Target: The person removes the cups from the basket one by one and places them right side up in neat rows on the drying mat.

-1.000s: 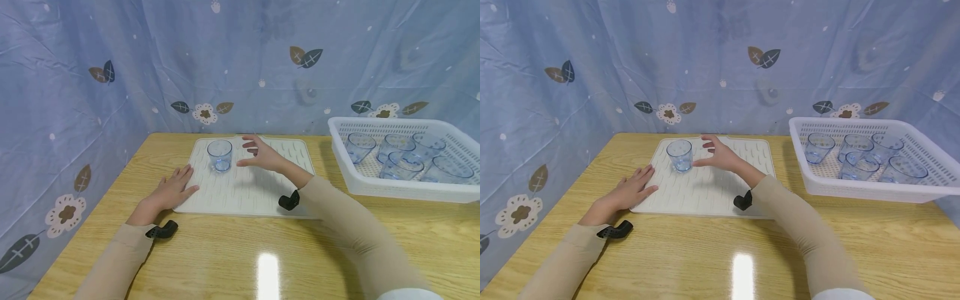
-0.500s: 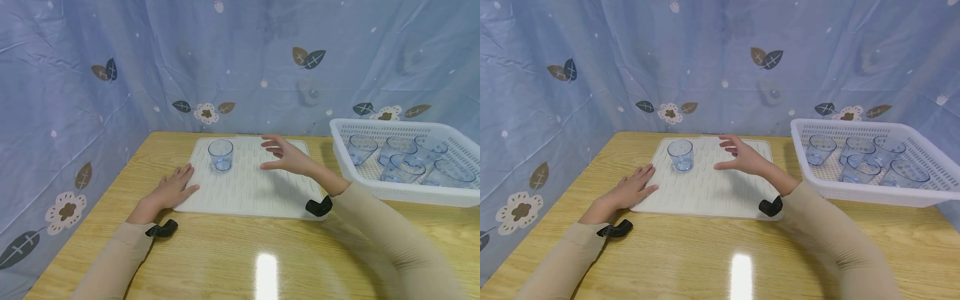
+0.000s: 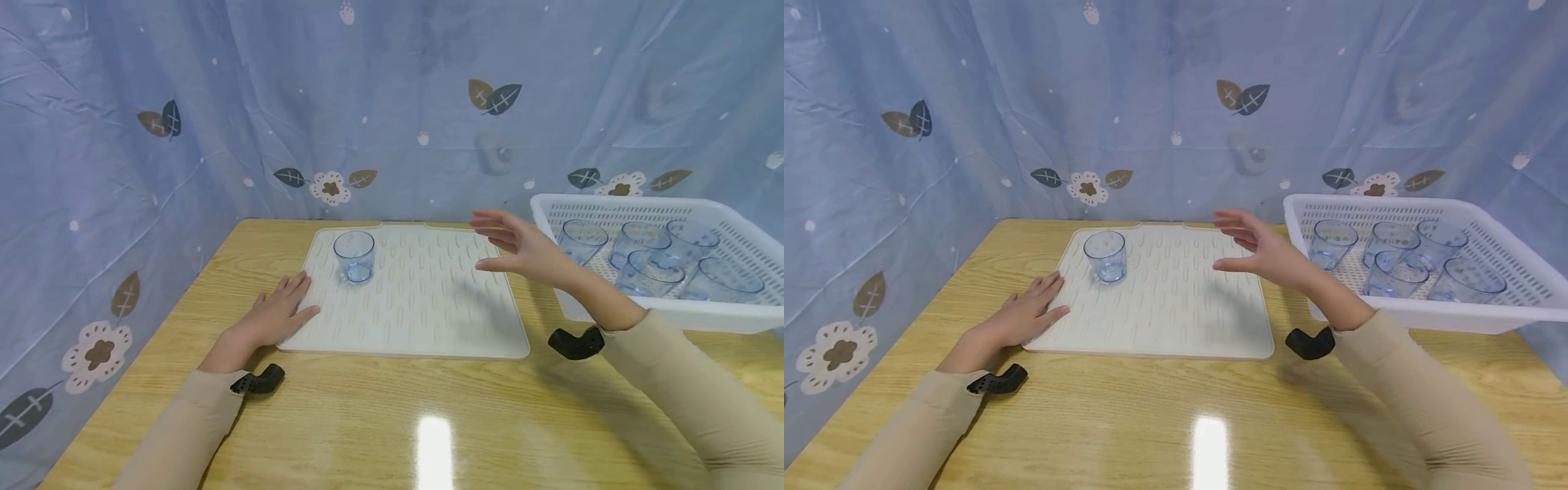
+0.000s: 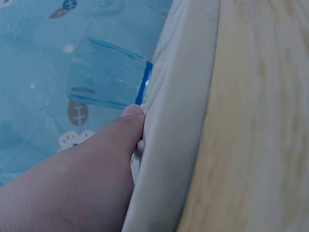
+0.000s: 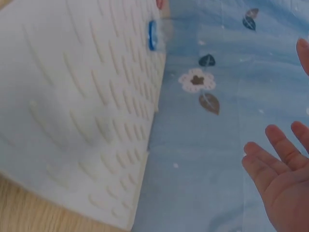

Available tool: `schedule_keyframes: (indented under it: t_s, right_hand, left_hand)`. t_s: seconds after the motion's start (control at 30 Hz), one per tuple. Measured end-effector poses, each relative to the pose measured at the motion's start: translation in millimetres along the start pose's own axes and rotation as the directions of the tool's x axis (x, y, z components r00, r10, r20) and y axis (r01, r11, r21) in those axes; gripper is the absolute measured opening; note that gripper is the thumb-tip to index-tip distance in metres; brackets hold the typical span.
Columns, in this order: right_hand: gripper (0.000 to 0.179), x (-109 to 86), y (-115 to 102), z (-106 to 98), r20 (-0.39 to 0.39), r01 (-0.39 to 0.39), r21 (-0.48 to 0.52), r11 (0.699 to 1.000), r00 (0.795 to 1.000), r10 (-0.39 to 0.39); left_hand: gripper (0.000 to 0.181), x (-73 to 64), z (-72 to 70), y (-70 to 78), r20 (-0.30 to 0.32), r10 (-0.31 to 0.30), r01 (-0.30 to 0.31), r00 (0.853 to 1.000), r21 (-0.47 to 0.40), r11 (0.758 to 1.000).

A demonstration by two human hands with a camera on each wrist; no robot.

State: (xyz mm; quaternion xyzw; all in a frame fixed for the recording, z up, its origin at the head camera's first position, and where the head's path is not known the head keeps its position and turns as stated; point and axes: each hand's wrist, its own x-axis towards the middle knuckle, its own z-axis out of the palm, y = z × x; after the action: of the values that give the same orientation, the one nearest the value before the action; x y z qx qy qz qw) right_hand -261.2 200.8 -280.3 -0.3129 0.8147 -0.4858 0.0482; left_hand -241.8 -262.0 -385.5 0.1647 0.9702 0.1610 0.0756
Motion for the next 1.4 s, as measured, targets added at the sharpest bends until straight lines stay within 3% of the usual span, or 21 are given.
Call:
schedule_keyframes:
  t_s: [0.3, 0.5, 0.73, 1.03, 1.4]
  right_hand:
    - [0.073, -33.9, 5, -27, -0.04, 0.047, -0.035, 0.998, 0.998, -0.049]
    - [0.069, -51.5, 14, -48, -0.132, 0.033, -0.125, 0.992, 0.99, -0.05]
    - [0.066, -68.5, 27, -72, -0.237, -0.086, -0.207, 0.975, 0.971, 0.036]
    - [0.078, -82.2, 45, -106, -0.297, -0.281, -0.27, 0.921, 0.934, 0.198]
    - [0.084, -94.3, 67, -132, -0.342, -0.396, -0.295, 0.87, 0.894, 0.291]
  left_hand:
    - [0.082, -1.0, 0.4, 0.6, -0.003, 0.008, -0.008, 1.0, 0.001, 1.0]
    - [0.082, 0.1, -0.1, 0.1, 0.0, 0.005, -0.005, 1.0, -0.001, 1.0]
    - [0.083, -0.1, 0.4, 0.6, 0.0, 0.009, -0.009, 1.0, -0.006, 1.0]
    - [0.083, -1.1, 2.5, -2.6, -0.008, 0.01, -0.01, 1.0, -0.005, 1.0]
    - [0.082, -1.3, 1.3, 0.1, -0.012, 0.008, -0.008, 1.0, 0.003, 1.0]
